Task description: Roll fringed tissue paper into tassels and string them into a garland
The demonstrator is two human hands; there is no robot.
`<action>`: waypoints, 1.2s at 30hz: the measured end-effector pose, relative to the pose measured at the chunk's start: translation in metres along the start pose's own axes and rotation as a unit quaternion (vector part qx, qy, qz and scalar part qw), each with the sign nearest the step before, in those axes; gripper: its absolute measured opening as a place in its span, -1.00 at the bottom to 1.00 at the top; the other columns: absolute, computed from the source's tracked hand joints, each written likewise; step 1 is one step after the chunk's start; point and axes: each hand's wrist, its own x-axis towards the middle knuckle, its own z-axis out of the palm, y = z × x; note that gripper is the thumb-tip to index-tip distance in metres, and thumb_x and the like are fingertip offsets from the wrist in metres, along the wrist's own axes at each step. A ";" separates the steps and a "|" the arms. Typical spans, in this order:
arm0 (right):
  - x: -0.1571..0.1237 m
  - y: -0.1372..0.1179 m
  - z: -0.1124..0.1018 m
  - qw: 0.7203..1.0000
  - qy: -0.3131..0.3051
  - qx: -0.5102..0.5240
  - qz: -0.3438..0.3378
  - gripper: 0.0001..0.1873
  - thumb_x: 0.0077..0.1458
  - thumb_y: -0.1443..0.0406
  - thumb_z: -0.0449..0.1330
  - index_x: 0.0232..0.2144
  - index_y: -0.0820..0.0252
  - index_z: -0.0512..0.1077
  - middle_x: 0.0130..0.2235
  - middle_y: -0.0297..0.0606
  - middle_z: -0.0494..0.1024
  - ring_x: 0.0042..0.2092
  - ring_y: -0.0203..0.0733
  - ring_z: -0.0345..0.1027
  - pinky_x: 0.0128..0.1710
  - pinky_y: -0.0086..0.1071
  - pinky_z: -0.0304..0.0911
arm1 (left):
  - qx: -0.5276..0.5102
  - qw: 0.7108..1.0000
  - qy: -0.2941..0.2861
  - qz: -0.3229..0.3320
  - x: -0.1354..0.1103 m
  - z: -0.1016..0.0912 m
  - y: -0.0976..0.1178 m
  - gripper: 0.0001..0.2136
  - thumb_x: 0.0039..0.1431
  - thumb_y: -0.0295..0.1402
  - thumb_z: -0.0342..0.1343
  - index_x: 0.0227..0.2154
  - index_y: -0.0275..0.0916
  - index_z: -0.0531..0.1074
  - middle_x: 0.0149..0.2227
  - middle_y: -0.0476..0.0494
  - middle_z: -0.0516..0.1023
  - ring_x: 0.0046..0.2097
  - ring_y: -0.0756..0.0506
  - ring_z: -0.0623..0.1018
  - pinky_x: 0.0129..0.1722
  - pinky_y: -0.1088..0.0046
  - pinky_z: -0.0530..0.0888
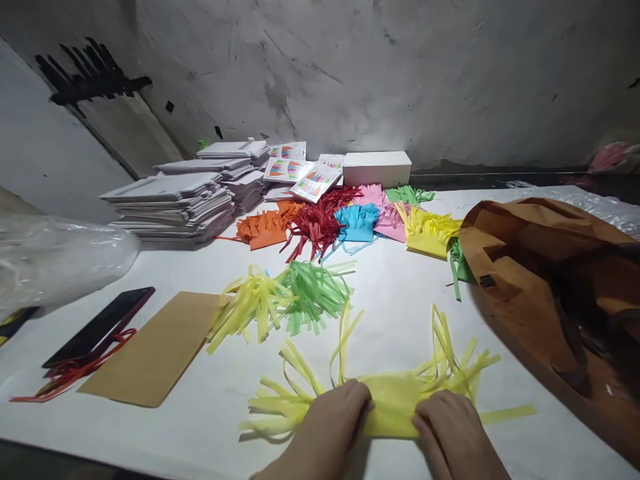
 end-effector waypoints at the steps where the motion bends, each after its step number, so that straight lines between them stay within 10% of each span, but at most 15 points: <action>1: 0.006 0.002 0.001 1.000 -0.013 -0.022 0.008 -0.76 0.37 0.37 -0.04 -0.36 0.09 0.32 -0.43 -0.34 0.42 -0.38 -0.18 0.35 -0.33 -0.32 0.22 | 0.027 0.999 -0.021 -0.032 0.006 -0.002 0.001 -0.82 0.35 -0.48 -0.05 -0.40 -0.18 0.32 -0.42 -0.04 0.55 -0.44 -0.07 0.53 -0.47 0.46 0.31; 9: 0.036 0.022 0.013 0.983 -0.062 -0.171 -0.020 -0.85 0.28 0.37 0.05 -0.37 0.07 0.29 -0.58 -0.41 0.34 -0.55 -0.14 0.28 -0.48 -0.29 0.05 | 0.103 0.985 -0.091 -0.107 0.023 -0.007 0.002 -0.84 0.36 -0.44 -0.02 -0.35 -0.19 0.39 -0.37 -0.06 0.59 -0.37 -0.15 0.61 -0.46 0.41 0.28; 14: 0.035 0.016 -0.004 0.979 0.055 -0.184 -0.065 -0.69 0.22 0.49 -0.01 -0.05 0.28 0.41 -0.18 -0.05 0.59 -0.11 0.10 0.48 -0.04 0.02 0.21 | 0.080 0.984 -0.108 -0.115 0.025 -0.010 0.002 -0.85 0.36 -0.42 0.00 -0.35 -0.20 0.40 -0.35 -0.08 0.60 -0.34 -0.15 0.62 -0.43 0.42 0.32; 18: 0.023 0.003 0.011 0.976 0.084 -0.081 -0.186 -0.68 0.23 0.52 0.00 -0.13 0.23 0.49 -0.16 -0.17 0.65 -0.06 -0.06 0.51 0.10 -0.14 0.22 | 0.076 0.984 -0.107 -0.116 0.028 -0.010 0.000 -0.85 0.35 -0.43 0.00 -0.35 -0.20 0.41 -0.38 -0.08 0.60 -0.38 -0.16 0.61 -0.46 0.40 0.31; 22: 0.021 -0.002 0.025 0.969 0.148 -0.067 -0.187 -0.59 0.25 0.56 -0.11 -0.22 0.24 0.53 -0.24 -0.20 0.67 -0.14 -0.10 0.54 0.03 -0.20 0.27 | 0.086 0.993 -0.011 -0.074 0.022 -0.011 0.001 -0.90 0.28 -0.49 0.05 -0.33 -0.20 0.41 -0.32 -0.11 0.60 -0.30 -0.18 0.58 -0.35 0.34 0.40; 26: 0.030 -0.007 0.011 0.981 0.083 -0.024 -0.173 -0.69 0.26 0.53 -0.02 -0.20 0.28 0.51 -0.26 -0.16 0.63 -0.20 -0.14 0.51 -0.07 -0.28 0.35 | 0.088 0.982 0.137 0.091 0.006 -0.005 0.004 -0.87 0.24 -0.42 0.12 -0.15 -0.17 0.44 -0.07 -0.18 0.57 0.02 -0.26 0.47 0.15 0.00 0.24; 36: 0.014 -0.004 0.004 0.991 0.024 -0.010 -0.134 -0.63 0.39 0.41 -0.13 -0.26 0.21 0.47 -0.34 -0.21 0.51 -0.28 -0.14 0.37 -0.14 -0.22 0.18 | -0.009 0.985 0.132 0.112 -0.018 0.008 -0.005 -0.81 0.35 -0.51 -0.04 -0.24 -0.17 0.46 -0.28 -0.07 0.57 -0.20 -0.13 0.45 -0.05 0.20 0.26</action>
